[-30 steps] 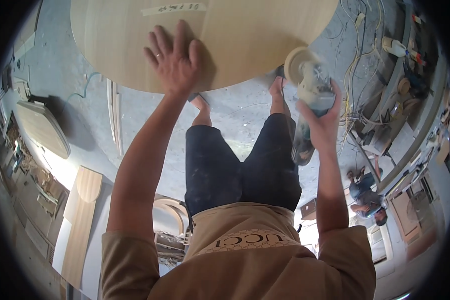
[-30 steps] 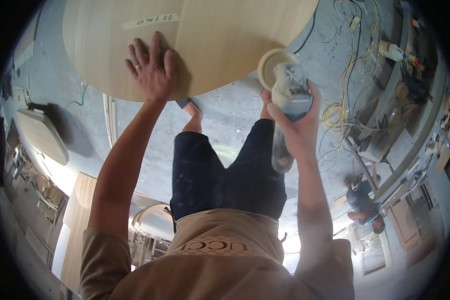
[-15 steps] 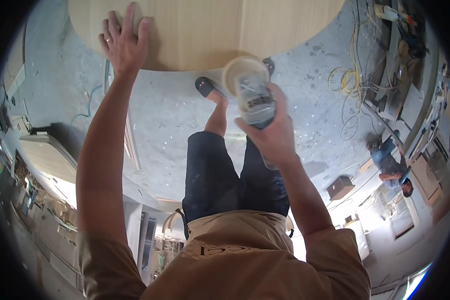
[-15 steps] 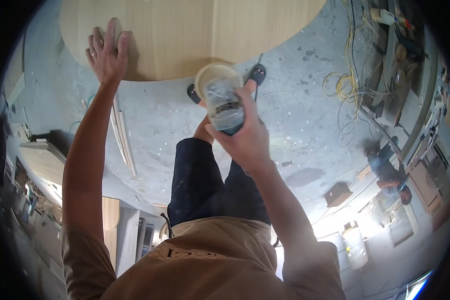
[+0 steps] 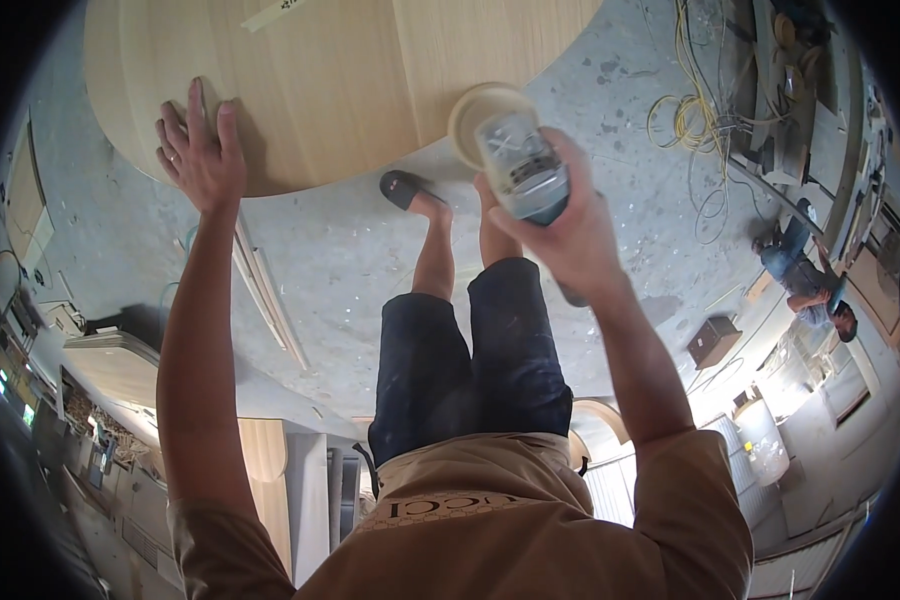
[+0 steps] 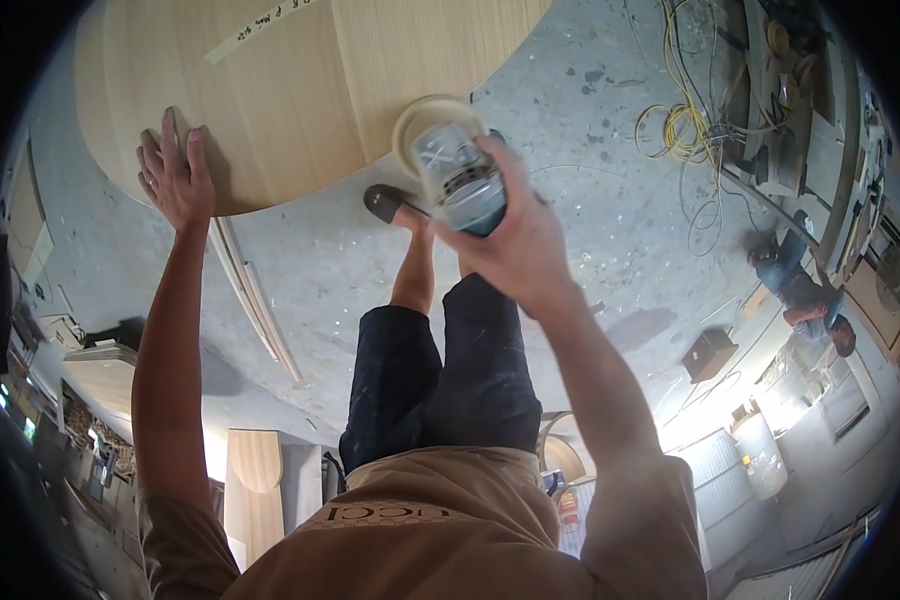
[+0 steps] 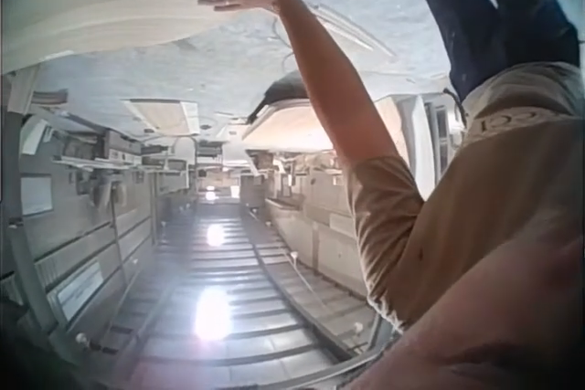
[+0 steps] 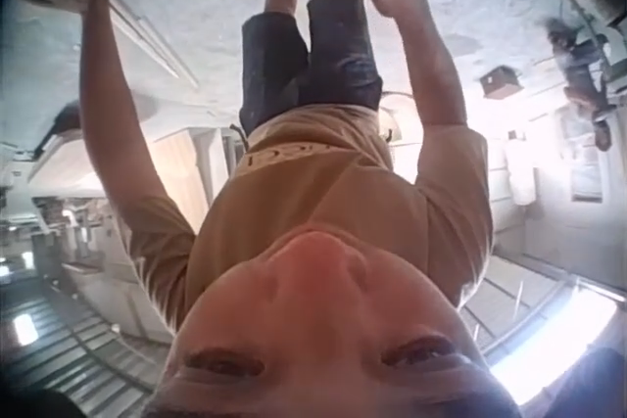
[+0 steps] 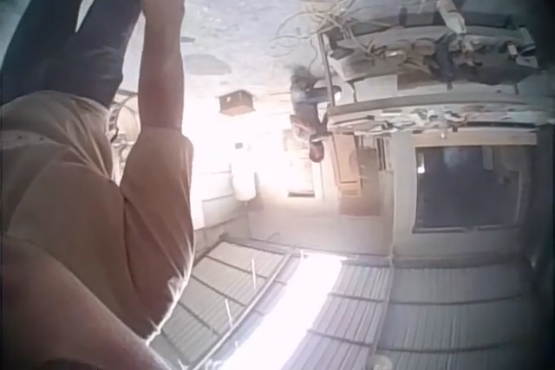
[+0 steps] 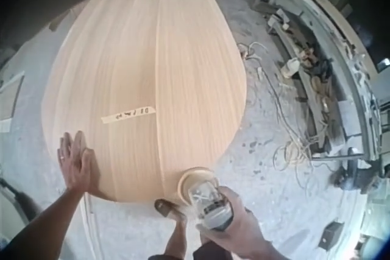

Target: Sand a wooden tabletop using a power orbital sander.

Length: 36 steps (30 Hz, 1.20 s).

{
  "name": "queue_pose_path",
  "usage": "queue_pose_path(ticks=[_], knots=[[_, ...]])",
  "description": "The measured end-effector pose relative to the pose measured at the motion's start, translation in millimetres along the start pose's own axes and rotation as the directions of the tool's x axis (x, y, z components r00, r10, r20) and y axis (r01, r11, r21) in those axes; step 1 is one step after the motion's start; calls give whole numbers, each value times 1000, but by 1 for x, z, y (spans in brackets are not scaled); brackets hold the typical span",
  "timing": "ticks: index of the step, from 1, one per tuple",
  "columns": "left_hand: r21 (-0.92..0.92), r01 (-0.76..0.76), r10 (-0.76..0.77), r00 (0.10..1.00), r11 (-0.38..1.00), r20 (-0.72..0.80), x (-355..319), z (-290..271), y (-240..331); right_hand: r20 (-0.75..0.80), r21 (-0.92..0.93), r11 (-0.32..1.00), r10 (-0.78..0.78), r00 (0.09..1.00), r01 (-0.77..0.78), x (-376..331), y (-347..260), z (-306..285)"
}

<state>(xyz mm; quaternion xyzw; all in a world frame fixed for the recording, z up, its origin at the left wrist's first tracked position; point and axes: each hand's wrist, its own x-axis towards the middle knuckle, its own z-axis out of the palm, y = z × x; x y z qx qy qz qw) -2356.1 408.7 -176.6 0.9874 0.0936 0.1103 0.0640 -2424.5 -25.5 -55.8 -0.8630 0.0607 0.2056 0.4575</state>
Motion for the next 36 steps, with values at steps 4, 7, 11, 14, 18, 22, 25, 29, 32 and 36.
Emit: queue_pose_path(ticks=[4, 7, 11, 14, 18, 22, 25, 29, 32, 36], knots=[[-3, 22, -22, 999, 1000, 27, 0, 0, 3, -78, 43, 999, 13, 997, -10, 22, 15, -32], [-3, 14, -14, 1000, 1000, 28, 2, -1, 1, -117, 66, 997, 47, 992, -40, 38, 22, -54], [1, 19, -19, 999, 1000, 29, 2, -1, 3, -216, 125, 992, 50, 975, -23, 45, 34, -57], [2, 21, -21, 999, 1000, 37, 1, -2, 5, -146, 176, 982, 89, 985, -62, 30, 23, -41], [-5, 8, -8, 999, 1000, 34, 3, -4, 2, 10, -32, 999, 32, 999, -31, 10, 3, -13], [8, 7, -8, 999, 1000, 50, 3, -3, 0, 131, -65, 998, 4, 991, 4, 13, 4, -16], [6, 4, -4, 999, 1000, 44, 2, -4, -2, 30, -31, 999, 24, 999, -23, 30, 13, -46], [4, 11, -11, 998, 1000, 57, 4, -5, 3, -88, 9, 1000, 9, 996, -8, 66, 37, -96], [-5, 12, -12, 998, 1000, 64, 4, -5, 5, -139, -17, 998, -58, 989, 56, 86, 40, -116], [0, -4, 4, 998, 1000, 60, 4, -5, 5, -158, 48, 999, 9, 987, -1, 87, 38, -110]])
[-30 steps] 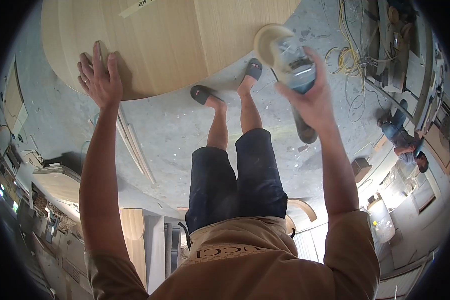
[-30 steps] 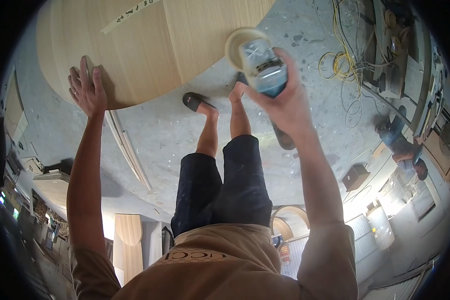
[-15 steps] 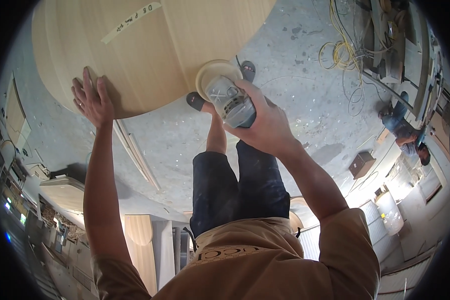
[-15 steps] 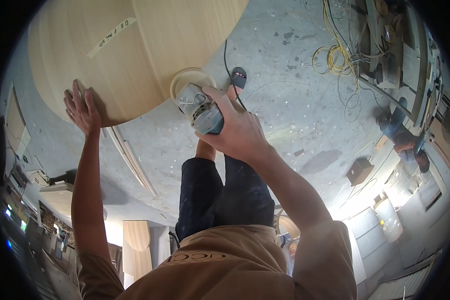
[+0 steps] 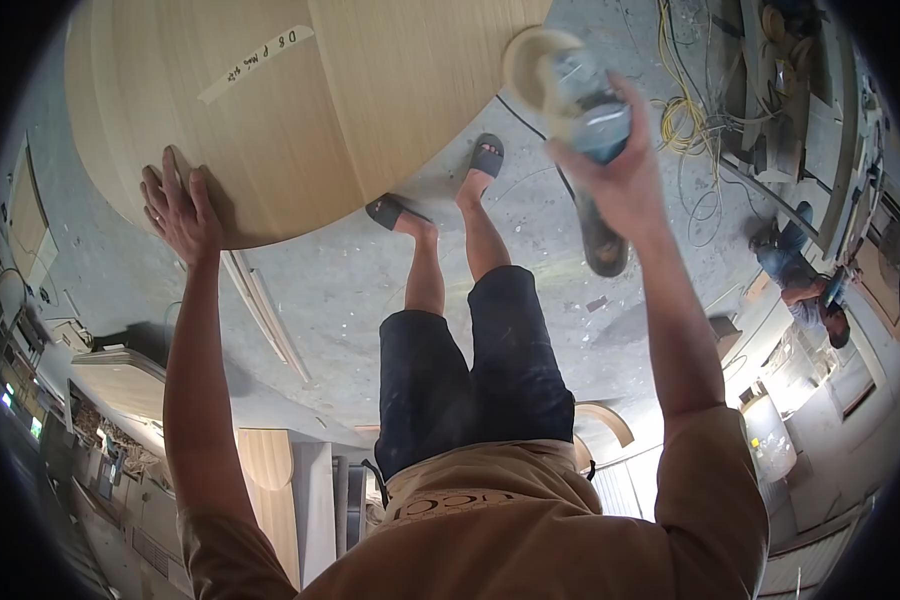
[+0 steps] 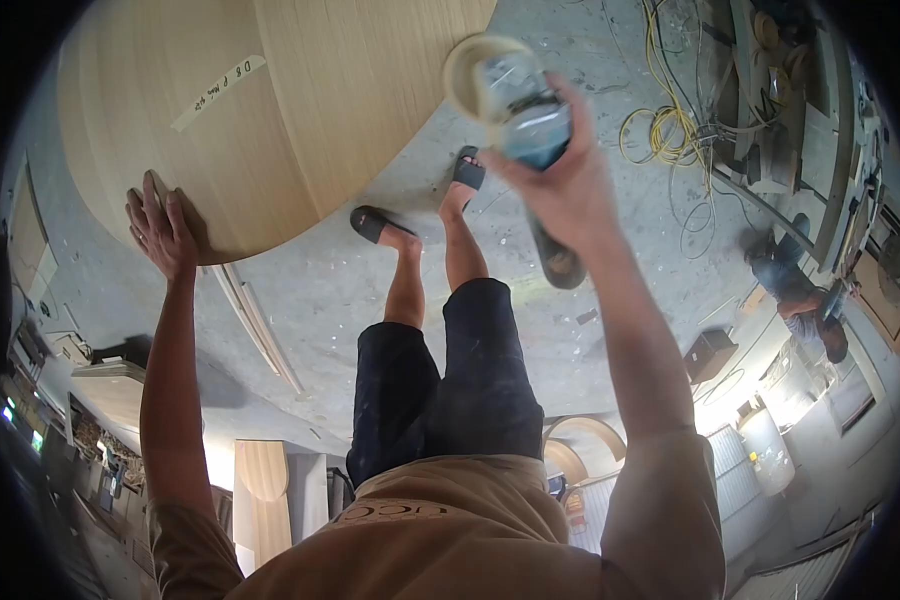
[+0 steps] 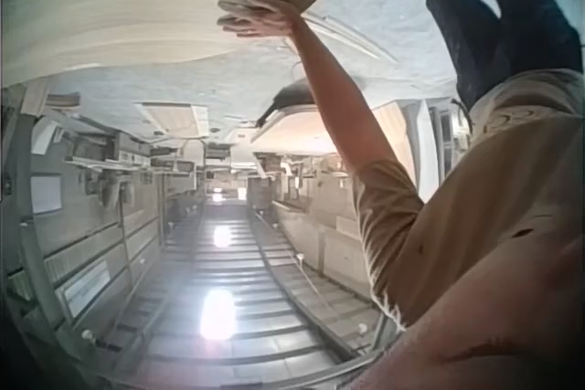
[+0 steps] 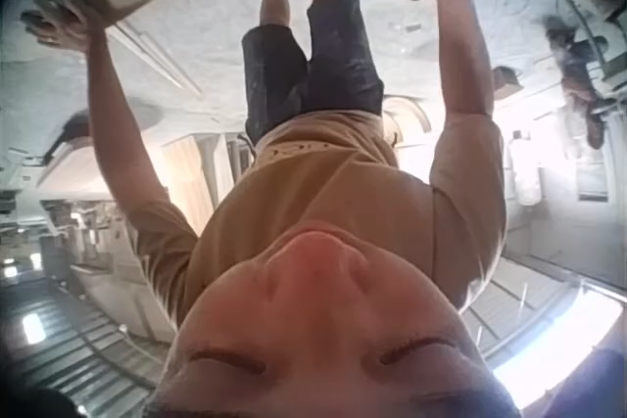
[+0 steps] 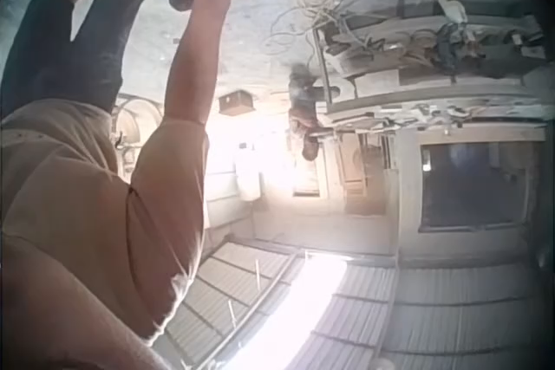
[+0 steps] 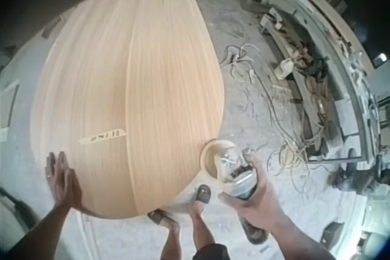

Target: Sand a wooden tabletop using a power orbital sander.

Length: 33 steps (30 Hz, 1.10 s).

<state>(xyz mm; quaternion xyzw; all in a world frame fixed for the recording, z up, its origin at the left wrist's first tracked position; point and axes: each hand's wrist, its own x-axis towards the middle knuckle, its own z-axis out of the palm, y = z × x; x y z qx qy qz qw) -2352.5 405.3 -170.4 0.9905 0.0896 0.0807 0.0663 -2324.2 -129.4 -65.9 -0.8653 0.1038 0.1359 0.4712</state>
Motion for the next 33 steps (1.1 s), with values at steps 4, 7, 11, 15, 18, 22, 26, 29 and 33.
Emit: queue_pose_path(ticks=[4, 7, 11, 15, 18, 22, 26, 29, 33], knots=[[2, -4, 4, 1000, 1000, -4, -2, -1, -5, 252, -65, 997, 63, 966, -48, -31, -18, 27], [-13, -13, 13, 1000, 1000, 0, -1, -2, -1, 334, -134, 991, 18, 942, 28, -40, -25, 37], [-1, -13, 13, 1000, 1000, 0, -3, -3, -2, 264, -82, 996, -15, 964, 39, -26, -15, 23], [8, 1, -1, 1000, 1000, -9, -3, -6, -1, 59, -20, 1000, 12, 998, -11, 17, 4, -11], [-26, -34, 33, 999, 999, -41, 0, 0, -3, -67, 25, 1000, -6, 998, 8, 37, 9, -21], [-17, -31, 30, 998, 999, -53, -2, 0, -6, -16, 29, 1000, 9, 1000, -8, 8, -6, 5], [-15, 1, -2, 999, 1000, -42, -6, 1, -3, 19, 35, 997, 73, 997, -74, -50, -23, 57], [-7, -2, 2, 999, 1000, -53, -5, 1, -2, 28, 8, 999, 35, 999, -36, -95, -39, 98], [21, -75, 76, 995, 997, -68, -5, 2, -1, -6, 2, 998, 68, 998, -68, -143, -66, 161]])
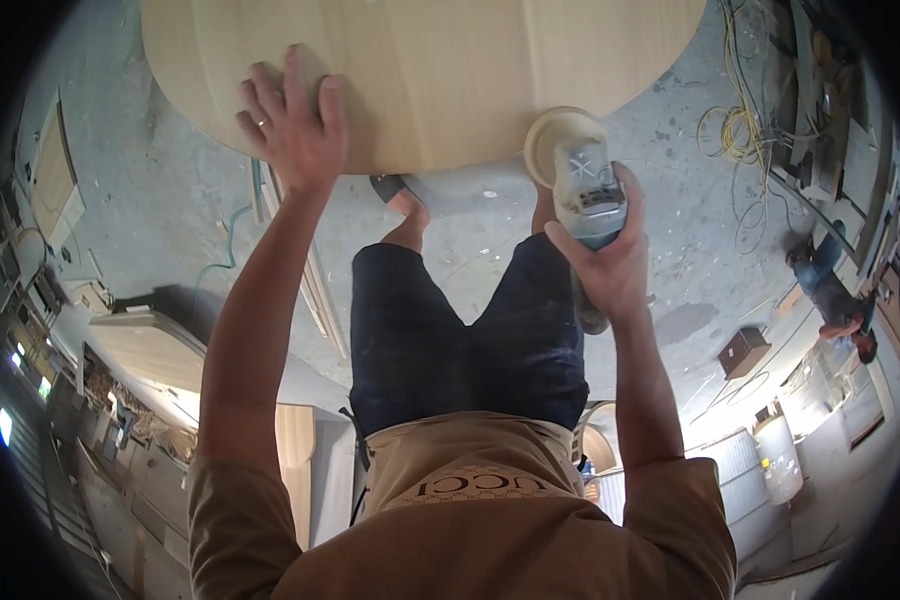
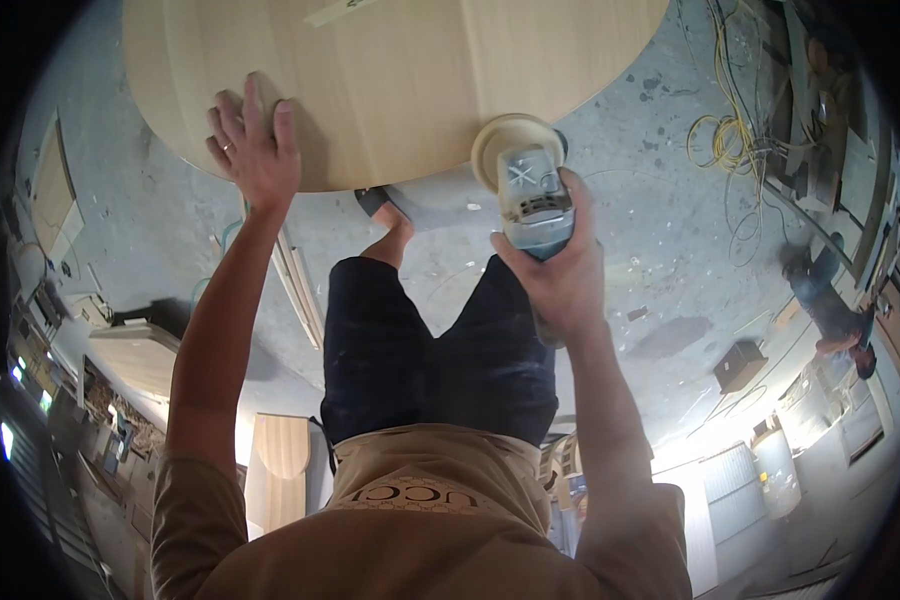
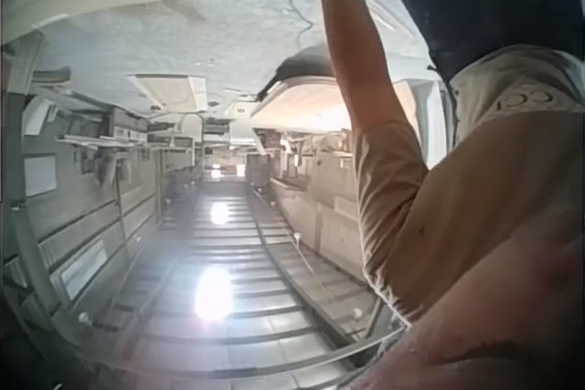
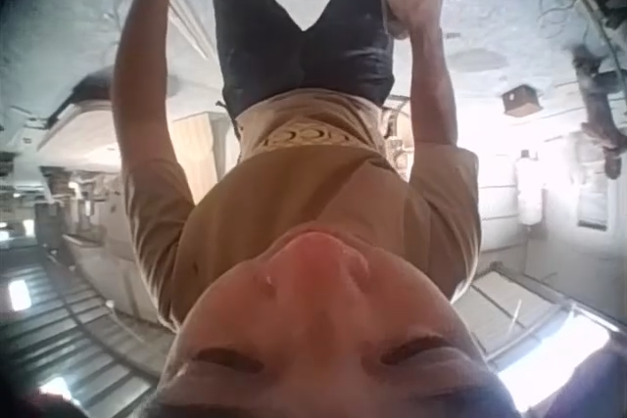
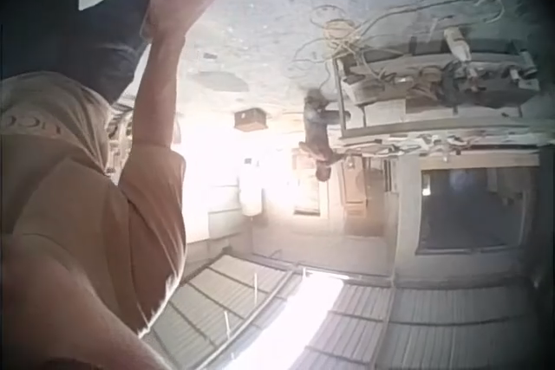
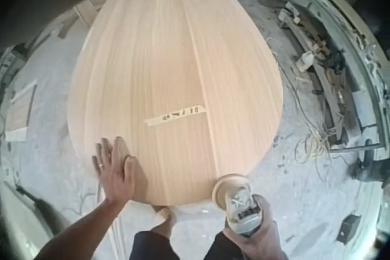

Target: Sand a wooden tabletop using a power orbital sander.

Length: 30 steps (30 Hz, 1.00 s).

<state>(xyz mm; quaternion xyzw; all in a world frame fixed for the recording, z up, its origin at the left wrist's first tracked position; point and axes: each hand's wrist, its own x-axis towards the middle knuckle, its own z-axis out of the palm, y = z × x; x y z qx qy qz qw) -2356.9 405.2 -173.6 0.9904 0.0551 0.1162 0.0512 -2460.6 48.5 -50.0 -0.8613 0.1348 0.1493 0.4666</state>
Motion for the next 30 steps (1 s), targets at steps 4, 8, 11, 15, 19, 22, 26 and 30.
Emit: queue_pose_path(ticks=[4, 8, 11, 15, 19, 22, 26, 30], knots=[[-163, -307, 316, 948, 938, 31, 4, -14, -18, -13, 58, 994, 91, 996, -90, -34, -17, 63], [-199, -539, 549, 836, 818, -8, 35, -12, -64, 6, 122, 986, 117, 993, -117, -59, -41, 113], [-201, -522, 525, 850, 829, -47, 53, -11, -80, -11, 31, 999, -25, 1000, 26, -65, -51, 148], [-181, -509, 510, 859, 841, -47, 53, -7, -83, 3, 69, 997, 39, 999, -39, -63, -66, 155], [-158, -530, 526, 848, 833, -69, 54, -2, -91, -74, 282, 955, 121, 990, -96, -64, -49, 129], [-136, -524, 522, 851, 841, -54, 53, 0, -87, -192, 447, 894, 92, 977, 4, -58, -10, 111], [-147, -508, 508, 861, 849, -40, 54, -2, -89, -234, 278, 950, 212, 949, -144, -39, -18, 63], [-167, -506, 508, 861, 846, -34, 55, -2, -85, -294, 251, 959, 203, 934, -130, -39, -9, 61]])
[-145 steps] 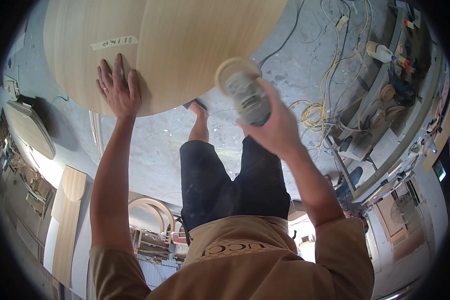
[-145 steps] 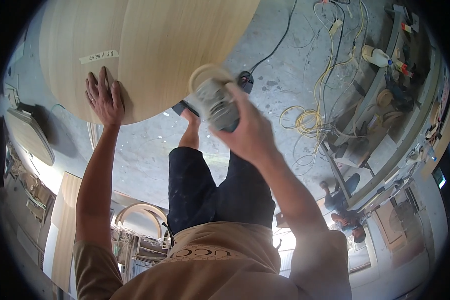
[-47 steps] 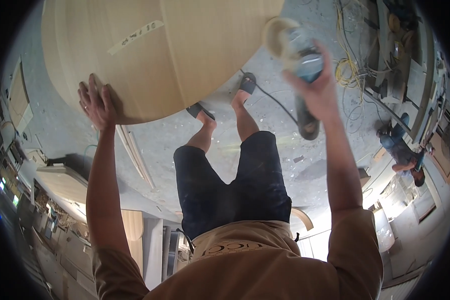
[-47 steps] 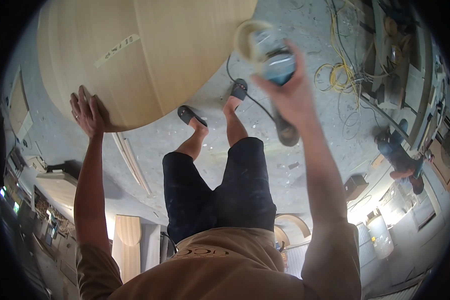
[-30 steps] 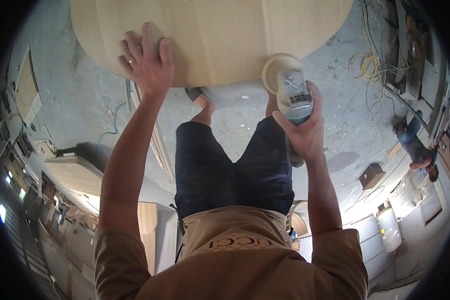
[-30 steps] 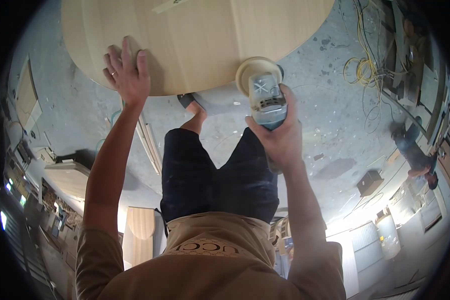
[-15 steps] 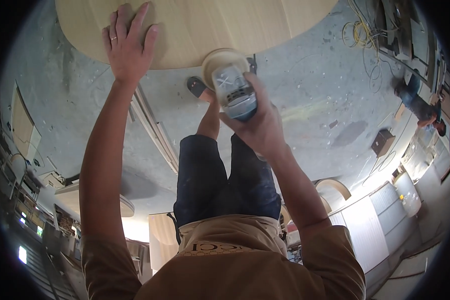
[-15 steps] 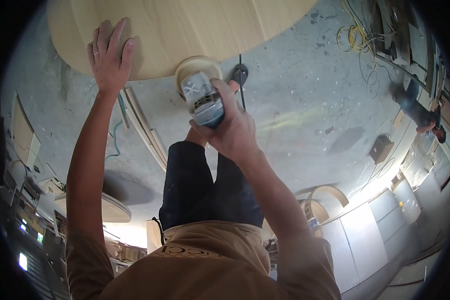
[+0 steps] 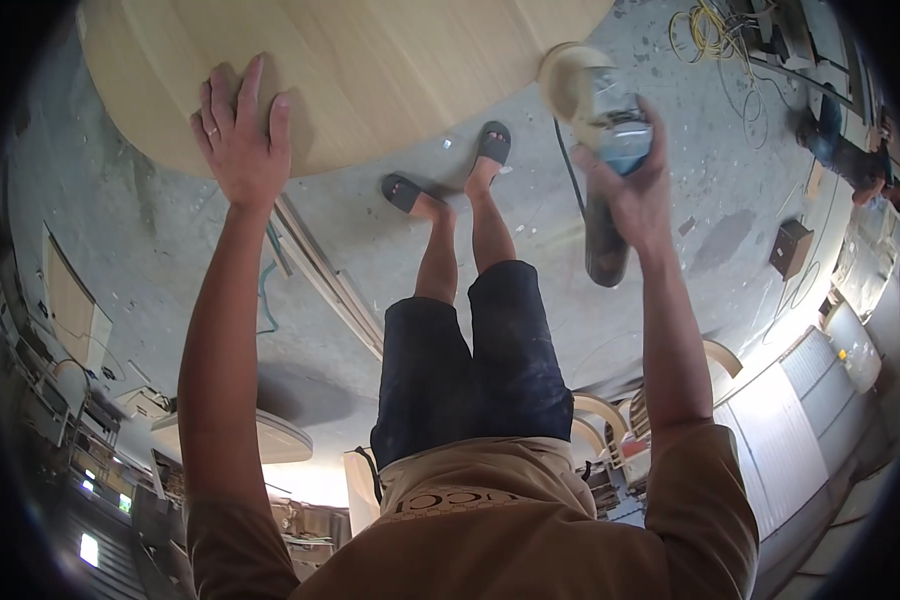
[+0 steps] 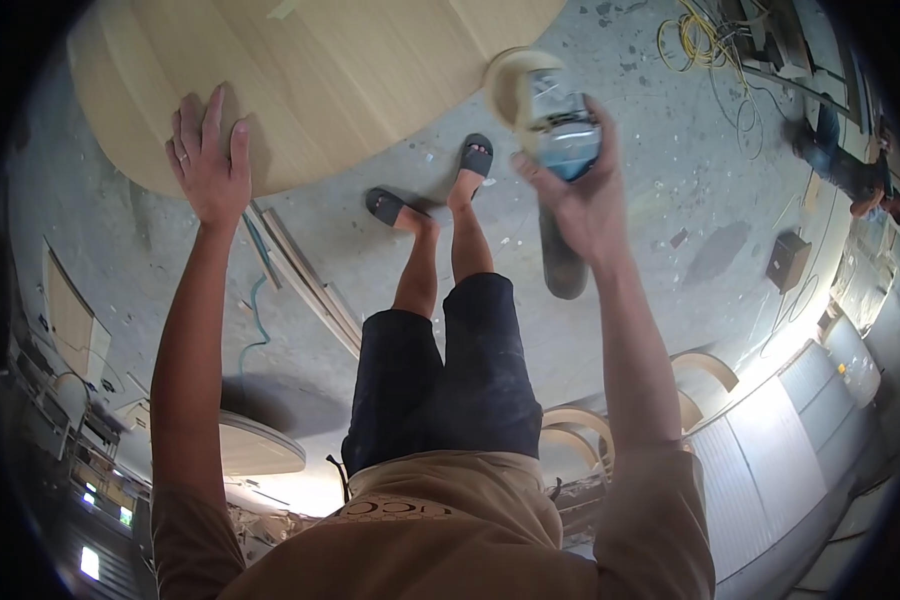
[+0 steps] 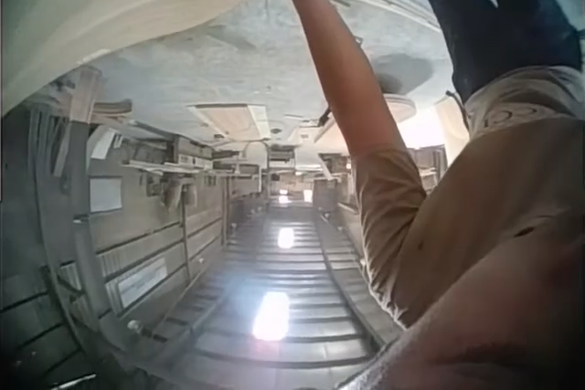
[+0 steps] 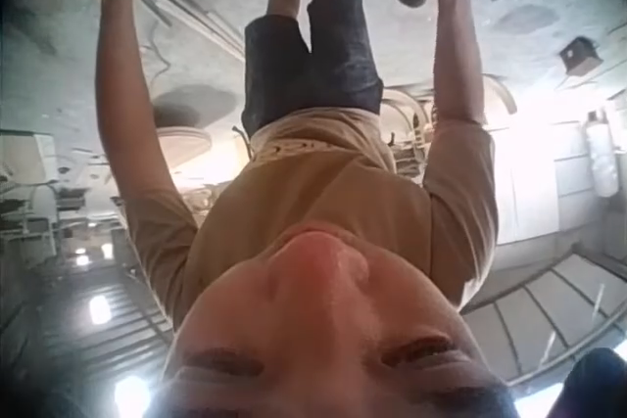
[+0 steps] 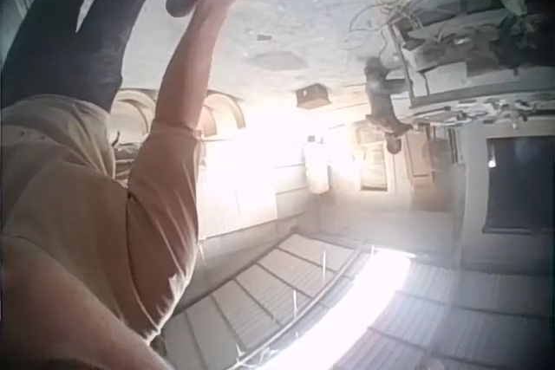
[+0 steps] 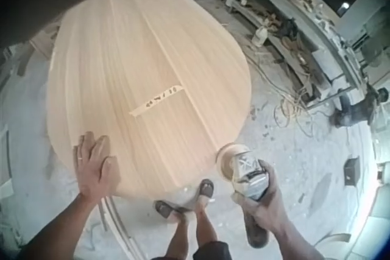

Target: Sand a wooden tabletop using a power orbital sander.

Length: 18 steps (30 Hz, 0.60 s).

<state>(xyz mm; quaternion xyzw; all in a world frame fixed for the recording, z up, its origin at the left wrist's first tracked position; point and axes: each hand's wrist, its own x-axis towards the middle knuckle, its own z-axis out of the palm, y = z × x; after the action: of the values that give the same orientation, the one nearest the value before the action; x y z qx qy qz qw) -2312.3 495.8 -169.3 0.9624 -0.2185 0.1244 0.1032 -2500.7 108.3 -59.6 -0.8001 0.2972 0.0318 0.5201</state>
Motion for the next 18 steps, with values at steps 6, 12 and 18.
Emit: queue_pose_path(ticks=[6, 12, 18], knots=[[13, 7, -8, 999, 1000, 53, -1, -4, -4, 323, -149, 989, 32, 946, 18, -34, -13, 34], [20, 14, -16, 996, 1000, 84, -4, -5, -6, 228, -183, 981, 110, 967, -69, -7, -5, 8], [36, 13, -16, 995, 999, 99, 0, -6, -2, 13, -121, 992, 27, 1000, -25, 53, 9, -51]])
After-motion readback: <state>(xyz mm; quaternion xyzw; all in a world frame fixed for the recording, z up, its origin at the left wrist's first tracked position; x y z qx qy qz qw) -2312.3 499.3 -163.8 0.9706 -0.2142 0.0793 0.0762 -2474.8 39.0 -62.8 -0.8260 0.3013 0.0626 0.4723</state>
